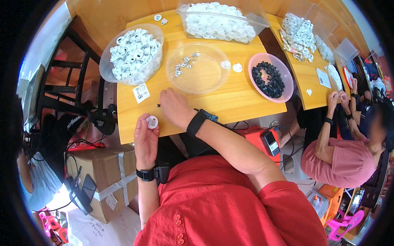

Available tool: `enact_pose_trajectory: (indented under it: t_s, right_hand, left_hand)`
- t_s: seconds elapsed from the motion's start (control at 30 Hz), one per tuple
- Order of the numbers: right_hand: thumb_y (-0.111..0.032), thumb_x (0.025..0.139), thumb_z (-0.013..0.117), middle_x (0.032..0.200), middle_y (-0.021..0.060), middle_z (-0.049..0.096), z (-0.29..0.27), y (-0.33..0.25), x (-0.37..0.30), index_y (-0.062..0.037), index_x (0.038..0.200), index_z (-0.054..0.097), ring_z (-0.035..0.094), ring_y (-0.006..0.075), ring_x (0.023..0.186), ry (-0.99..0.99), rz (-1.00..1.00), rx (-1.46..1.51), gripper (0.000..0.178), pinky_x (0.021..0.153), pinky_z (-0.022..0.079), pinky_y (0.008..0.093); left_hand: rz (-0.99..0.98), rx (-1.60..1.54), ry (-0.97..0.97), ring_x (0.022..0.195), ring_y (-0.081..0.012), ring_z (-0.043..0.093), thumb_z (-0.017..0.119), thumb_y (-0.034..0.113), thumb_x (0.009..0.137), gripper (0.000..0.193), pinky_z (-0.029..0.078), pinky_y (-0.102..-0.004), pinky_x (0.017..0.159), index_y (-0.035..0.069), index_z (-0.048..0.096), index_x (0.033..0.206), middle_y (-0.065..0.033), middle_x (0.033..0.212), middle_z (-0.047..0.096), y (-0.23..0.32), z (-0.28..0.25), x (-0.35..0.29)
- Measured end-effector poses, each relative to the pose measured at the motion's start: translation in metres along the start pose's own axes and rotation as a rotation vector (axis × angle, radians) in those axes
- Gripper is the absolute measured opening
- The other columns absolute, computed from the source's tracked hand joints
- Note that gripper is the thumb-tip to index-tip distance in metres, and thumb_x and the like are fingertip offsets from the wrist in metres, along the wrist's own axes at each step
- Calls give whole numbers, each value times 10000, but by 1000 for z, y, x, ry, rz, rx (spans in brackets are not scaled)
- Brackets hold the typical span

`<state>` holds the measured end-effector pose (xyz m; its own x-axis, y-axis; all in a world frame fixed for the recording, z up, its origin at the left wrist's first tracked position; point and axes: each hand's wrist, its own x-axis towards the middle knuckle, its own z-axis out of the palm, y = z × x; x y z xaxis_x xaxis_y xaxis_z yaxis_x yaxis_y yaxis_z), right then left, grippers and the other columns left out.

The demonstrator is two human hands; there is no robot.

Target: The person is manually assembling small electronic or plastic components by inserting metal pins into white circular plastic housings.

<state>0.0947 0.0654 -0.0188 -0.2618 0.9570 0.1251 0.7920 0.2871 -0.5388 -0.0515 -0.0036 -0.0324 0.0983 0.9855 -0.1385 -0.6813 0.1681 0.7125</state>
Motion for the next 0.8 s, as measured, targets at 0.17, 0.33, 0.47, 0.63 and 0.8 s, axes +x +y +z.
enact_pose_trajectory:
  t_s: [0.17, 0.33, 0.47, 0.63, 0.8]
  right_hand:
    - [-11, 774, 524, 888, 245, 548, -2, 4, -7, 55, 881, 508, 573, 411, 785, -19, -42, 22, 127, 693, 476, 442]
    - [-70, 822, 569, 901, 148, 585, -7, 15, -9, -6, 903, 553, 588, 304, 744, -42, -43, 280, 105, 661, 480, 352]
    - [-180, 883, 601, 910, -10, 591, -28, 9, -17, -99, 947, 611, 541, 108, 803, -454, 438, 1236, 104, 698, 443, 268]
    - [-205, 886, 602, 897, -43, 590, -33, 10, -22, -122, 947, 628, 515, 62, 830, -465, 497, 1476, 106, 725, 421, 262]
    - [-196, 917, 579, 977, -18, 589, -27, 18, -23, -77, 979, 607, 542, 84, 935, -564, 350, 1503, 137, 848, 420, 254]
  left_hand:
    - [-40, 36, 56, 859, -92, 542, 519, 221, 961, 223, 438, -234, 743, 54, 548, 1107, -19, 966, 581, 3, 5, 0]
    - [-79, 109, 113, 773, -72, 523, 536, 206, 949, 183, 417, -215, 674, 61, 577, 1054, -3, 897, 588, 7, 16, -1]
    - [-104, 179, 139, 729, -53, 525, 570, 199, 932, 159, 406, -197, 640, 68, 615, 1010, 18, 865, 604, 5, 24, -1]
    - [-86, 247, 170, 722, -41, 516, 579, 188, 928, 146, 398, -196, 635, 67, 628, 991, 33, 865, 608, 6, 35, -4]
    - [-94, 229, 154, 709, -47, 501, 575, 177, 929, 137, 387, -196, 628, 64, 629, 984, 28, 852, 606, 1, 35, -5]
